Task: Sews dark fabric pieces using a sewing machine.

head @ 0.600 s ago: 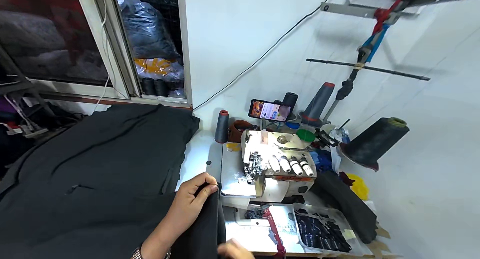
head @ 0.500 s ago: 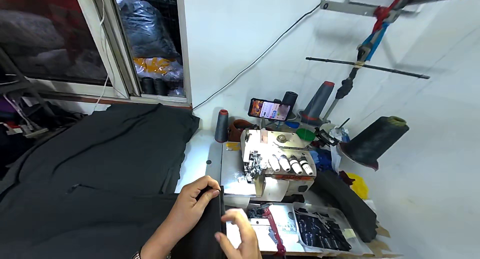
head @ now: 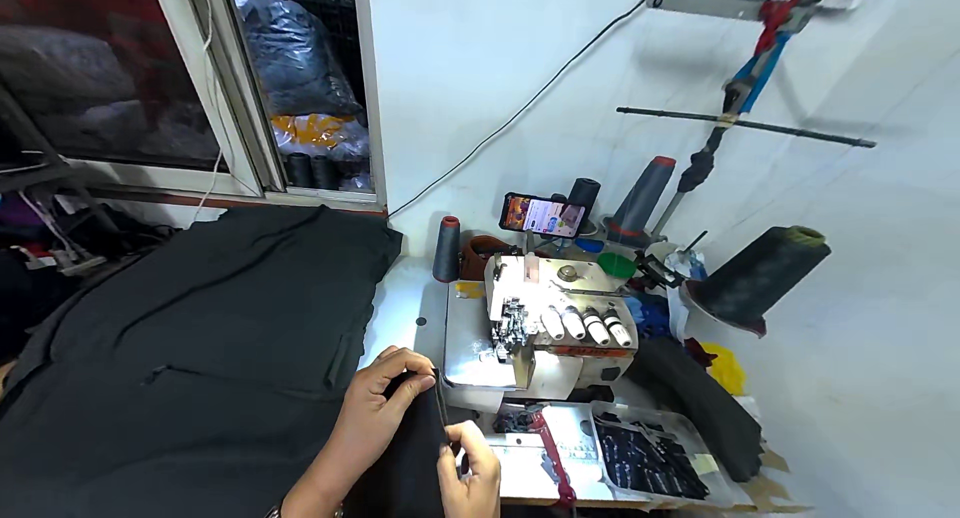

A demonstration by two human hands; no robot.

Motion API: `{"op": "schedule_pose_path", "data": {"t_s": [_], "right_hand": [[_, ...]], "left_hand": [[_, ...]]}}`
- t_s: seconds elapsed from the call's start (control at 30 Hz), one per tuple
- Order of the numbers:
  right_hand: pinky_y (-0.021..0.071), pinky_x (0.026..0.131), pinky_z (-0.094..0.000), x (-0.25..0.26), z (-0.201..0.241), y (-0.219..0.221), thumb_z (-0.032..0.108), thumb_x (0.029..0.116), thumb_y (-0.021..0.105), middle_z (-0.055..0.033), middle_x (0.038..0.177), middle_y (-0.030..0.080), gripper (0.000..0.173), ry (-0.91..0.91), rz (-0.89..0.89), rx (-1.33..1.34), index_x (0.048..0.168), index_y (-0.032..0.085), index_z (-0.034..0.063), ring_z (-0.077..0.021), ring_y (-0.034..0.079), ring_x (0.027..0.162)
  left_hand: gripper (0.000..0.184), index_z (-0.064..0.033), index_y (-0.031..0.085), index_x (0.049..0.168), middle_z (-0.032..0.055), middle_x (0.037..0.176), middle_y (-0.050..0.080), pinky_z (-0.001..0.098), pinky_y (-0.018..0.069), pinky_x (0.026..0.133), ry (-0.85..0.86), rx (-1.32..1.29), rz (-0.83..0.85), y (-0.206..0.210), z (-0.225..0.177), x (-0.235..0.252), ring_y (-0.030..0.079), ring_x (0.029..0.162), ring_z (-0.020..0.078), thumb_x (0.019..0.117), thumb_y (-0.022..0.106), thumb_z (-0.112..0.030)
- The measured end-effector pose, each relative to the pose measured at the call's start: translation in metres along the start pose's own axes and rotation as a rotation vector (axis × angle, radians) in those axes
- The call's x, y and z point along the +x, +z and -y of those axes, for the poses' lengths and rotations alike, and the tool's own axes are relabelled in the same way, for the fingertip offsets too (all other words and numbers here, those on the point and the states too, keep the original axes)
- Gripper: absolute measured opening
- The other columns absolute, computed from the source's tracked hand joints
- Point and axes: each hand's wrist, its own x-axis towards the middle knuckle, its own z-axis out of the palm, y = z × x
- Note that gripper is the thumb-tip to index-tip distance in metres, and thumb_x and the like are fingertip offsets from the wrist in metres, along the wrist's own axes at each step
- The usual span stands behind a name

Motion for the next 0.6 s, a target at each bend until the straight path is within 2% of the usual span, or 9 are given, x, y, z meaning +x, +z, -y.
{"op": "schedule_pose_path", "data": {"t_s": [0.1,0.17,0.27,0.4,0.5,0.6], "right_hand": [[0.0551,0.077,-0.0195,-0.014,-0.007,-0.007,0.003,0.085,0.065,-0.0086,0.085,0.072,0.011,0.048,0.031,0.047,0.085,0.075,-0.0018,-0.0077,0.068,0.083],[0.0556,0.079,-0.0194,-0.018,-0.005,-0.013,0.003,0.0868,0.066,-0.0093,0.083,0.073,0.011,0.067,0.039,0.112,0.083,0.075,-0.004,-0.0067,0.069,0.083],[0.0518,0.067,-0.0137,-0.018,0.012,-0.028,0.001,0.0881,0.067,-0.0044,0.073,0.067,0.011,0.134,0.008,0.177,0.081,0.072,-0.0049,0.0005,0.062,0.068],[0.044,0.057,-0.0109,-0.011,0.036,-0.059,-0.002,0.087,0.066,0.0003,0.067,0.06,0.011,0.196,-0.107,0.164,0.077,0.069,-0.0039,0.0047,0.052,0.06],[0.0418,0.055,-0.0111,-0.009,0.031,-0.076,-0.003,0.0878,0.065,0.0029,0.065,0.057,0.014,0.294,-0.13,0.156,0.074,0.067,-0.0017,0.0057,0.049,0.057],[0.0495,0.06,-0.0147,-0.015,0.016,-0.077,-0.003,0.0874,0.067,0.0001,0.07,0.064,0.005,0.364,-0.04,0.22,0.082,0.068,-0.0033,0.0025,0.058,0.062]], "left_hand": [[0.009,-0.0142,0.075,0.093,-0.0035,0.092,0.073,0.0209,0.0581,0.08,-0.04,-0.012,-0.023,0.002,-0.001,0.003,0.07,0.087,0.0075,0.0937,0.066,-0.017],[0.009,-0.0135,0.073,0.093,-0.0053,0.09,0.073,0.0186,0.0574,0.078,-0.063,0.01,-0.033,0.007,0.0,0.007,0.069,0.084,0.004,0.0936,0.064,-0.014],[0.008,-0.0118,0.07,0.093,-0.0058,0.084,0.069,0.0191,0.0558,0.074,-0.098,0.009,-0.011,0.026,0.006,0.022,0.066,0.078,0.0025,0.0947,0.063,-0.009],[0.007,-0.0058,0.069,0.091,-0.0005,0.082,0.069,0.0214,0.0556,0.071,-0.134,-0.127,0.083,0.069,0.016,0.038,0.065,0.075,0.0055,0.0945,0.065,-0.001],[0.004,-0.0076,0.07,0.092,-0.0025,0.082,0.069,0.0201,0.0564,0.073,-0.091,-0.069,0.136,0.093,0.022,0.037,0.066,0.076,0.0037,0.0924,0.067,-0.004],[0.002,-0.0081,0.072,0.09,-0.0009,0.091,0.069,0.0227,0.0574,0.08,-0.009,0.154,0.139,0.1,0.027,0.032,0.067,0.085,0.0052,0.0892,0.071,-0.008]]}}
